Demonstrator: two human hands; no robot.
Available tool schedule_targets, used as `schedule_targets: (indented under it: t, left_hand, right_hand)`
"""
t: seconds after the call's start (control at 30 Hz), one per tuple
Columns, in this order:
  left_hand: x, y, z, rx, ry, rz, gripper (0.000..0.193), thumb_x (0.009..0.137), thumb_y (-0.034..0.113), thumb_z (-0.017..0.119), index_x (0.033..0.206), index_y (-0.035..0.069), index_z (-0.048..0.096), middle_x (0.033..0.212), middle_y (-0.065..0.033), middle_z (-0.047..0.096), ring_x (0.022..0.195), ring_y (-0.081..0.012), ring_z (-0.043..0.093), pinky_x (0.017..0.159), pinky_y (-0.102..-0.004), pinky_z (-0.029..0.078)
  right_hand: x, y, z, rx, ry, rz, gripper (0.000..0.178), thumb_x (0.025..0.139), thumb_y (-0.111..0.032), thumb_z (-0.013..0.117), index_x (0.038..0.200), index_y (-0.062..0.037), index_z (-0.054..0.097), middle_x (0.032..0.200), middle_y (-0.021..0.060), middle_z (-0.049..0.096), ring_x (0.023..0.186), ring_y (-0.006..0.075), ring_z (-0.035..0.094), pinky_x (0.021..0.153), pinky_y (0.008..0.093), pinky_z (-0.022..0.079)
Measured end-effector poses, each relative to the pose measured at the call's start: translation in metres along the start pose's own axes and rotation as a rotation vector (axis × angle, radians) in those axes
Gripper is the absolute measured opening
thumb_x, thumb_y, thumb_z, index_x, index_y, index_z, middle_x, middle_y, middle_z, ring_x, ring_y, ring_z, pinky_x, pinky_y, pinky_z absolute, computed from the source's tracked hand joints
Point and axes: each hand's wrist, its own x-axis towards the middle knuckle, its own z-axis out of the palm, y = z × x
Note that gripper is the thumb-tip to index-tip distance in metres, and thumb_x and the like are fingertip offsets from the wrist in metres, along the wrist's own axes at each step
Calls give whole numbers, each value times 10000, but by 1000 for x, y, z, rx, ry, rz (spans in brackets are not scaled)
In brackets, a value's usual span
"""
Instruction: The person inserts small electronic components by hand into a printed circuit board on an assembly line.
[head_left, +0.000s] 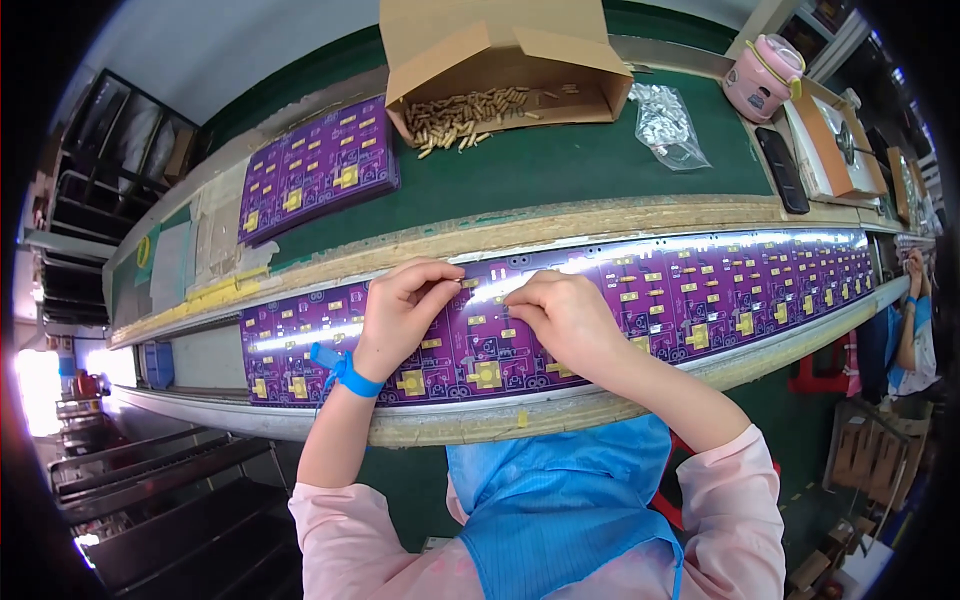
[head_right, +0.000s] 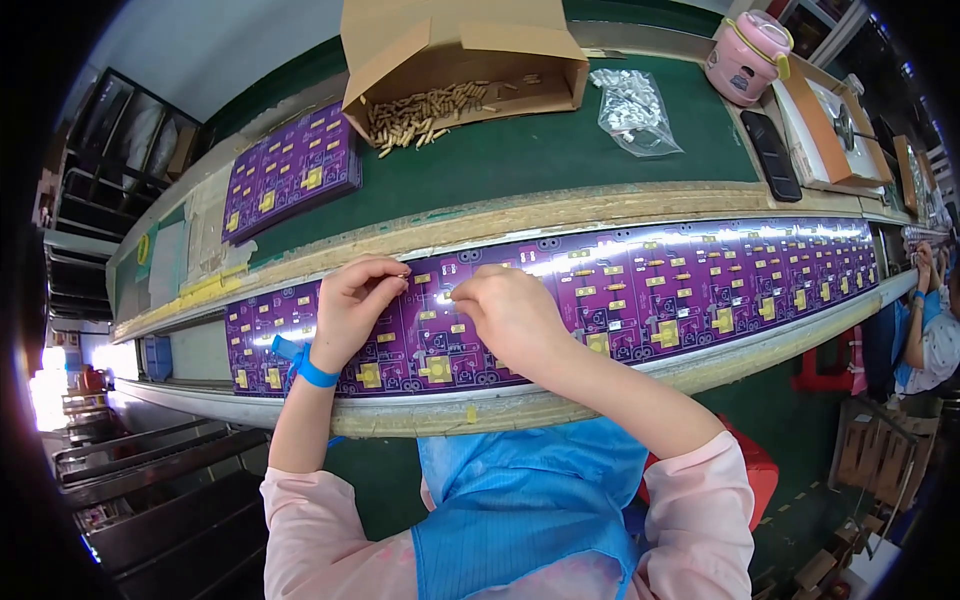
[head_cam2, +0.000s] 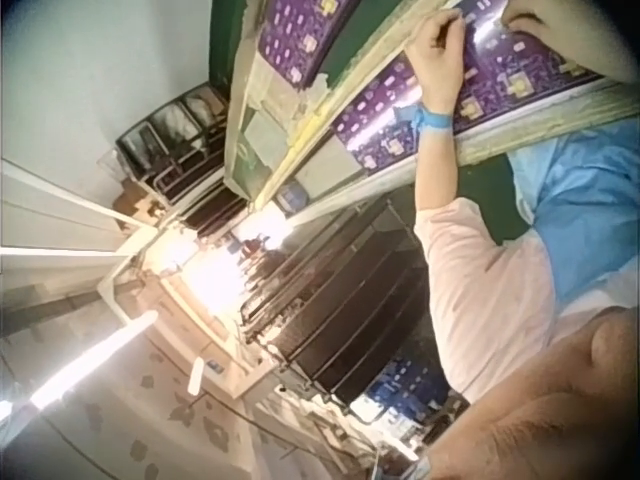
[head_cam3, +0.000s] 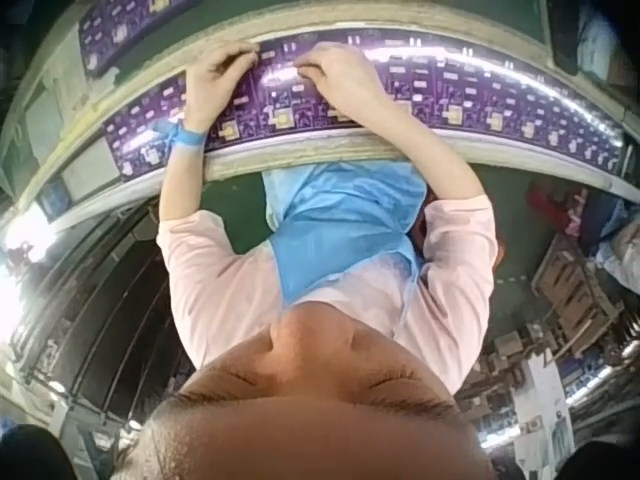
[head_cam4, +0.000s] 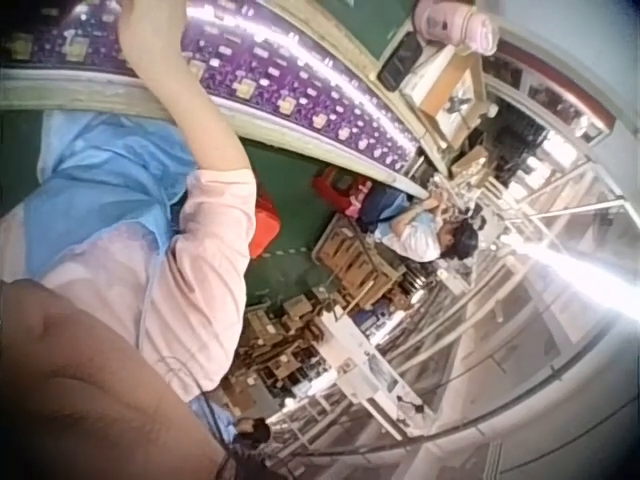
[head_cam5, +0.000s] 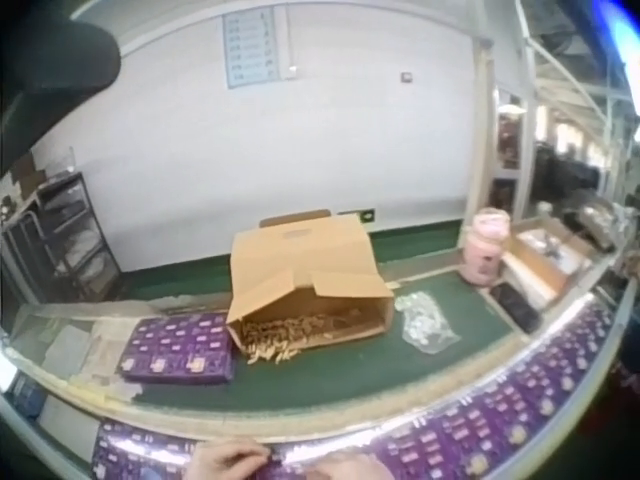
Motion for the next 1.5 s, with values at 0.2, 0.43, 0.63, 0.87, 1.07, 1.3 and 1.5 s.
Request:
schedule_targets:
  t: [0.2, 0.43, 0.63, 0.87, 1.07, 1.3, 1.5]
  left_hand:
    - [-2, 4, -6, -177, 22, -77, 133, 883, -3, 671, 1009, -13, 713, 989, -91, 703, 880, -164, 678, 761, -271, 545]
    - [-4, 5, -3, 37, -32, 139, 117, 841, -16, 700, 957, -8, 713, 948, -104, 694, 865, -210, 671, 736, -291, 529]
    - [-5, -3, 0, 97, -36, 205, 137, 848, -6, 692, 985, 0, 705, 946, -117, 686, 863, -243, 674, 741, -314, 538]
    - [-5, -3, 2, 90, -55, 163, 105, 866, 18, 659, 965, 3, 689, 939, -135, 686, 875, -315, 673, 750, -372, 545]
    - [-2, -4, 0, 152, -105, 202, 108, 840, 36, 668, 942, 17, 695, 918, -126, 688, 892, -305, 646, 796, -389, 527]
    - [-1, -6, 0, 179, -103, 191, 98, 841, 24, 685, 931, 10, 719, 899, -108, 694, 863, -262, 650, 776, -355, 526]
    - [-1, -9, -1, 185, -118, 193, 106, 840, 13, 683, 939, 7, 719, 904, -113, 695, 866, -268, 652, 779, -355, 526]
  right_hand:
    - [0, 4, 1, 43, 29, -36, 111, 823, -37, 699, 919, -2, 742, 843, 139, 698, 757, 297, 678, 694, 363, 542]
    - [0, 1, -1, 0, 30, -130, 102, 802, -15, 722, 901, -11, 746, 850, 117, 691, 747, 276, 676, 655, 347, 545]
    - [-1, -8, 3, -218, -37, -225, 93, 785, -22, 723, 876, -31, 739, 823, 86, 651, 741, 277, 674, 646, 357, 553]
    - [4, -5, -1, -254, -104, -290, 51, 798, -36, 704, 847, -24, 708, 834, 100, 637, 740, 299, 667, 640, 382, 556]
    - [1, -9, 4, -240, -72, -192, 79, 787, 7, 675, 852, -21, 711, 852, 107, 622, 752, 296, 665, 658, 386, 556]
    - [-12, -17, -1, -374, -106, -237, 160, 782, 4, 672, 938, 0, 706, 930, 103, 653, 827, 292, 671, 711, 379, 562]
    - [-41, -34, -4, -306, -36, -220, 197, 786, -37, 698, 979, -2, 685, 1046, 127, 665, 867, 295, 678, 750, 375, 571]
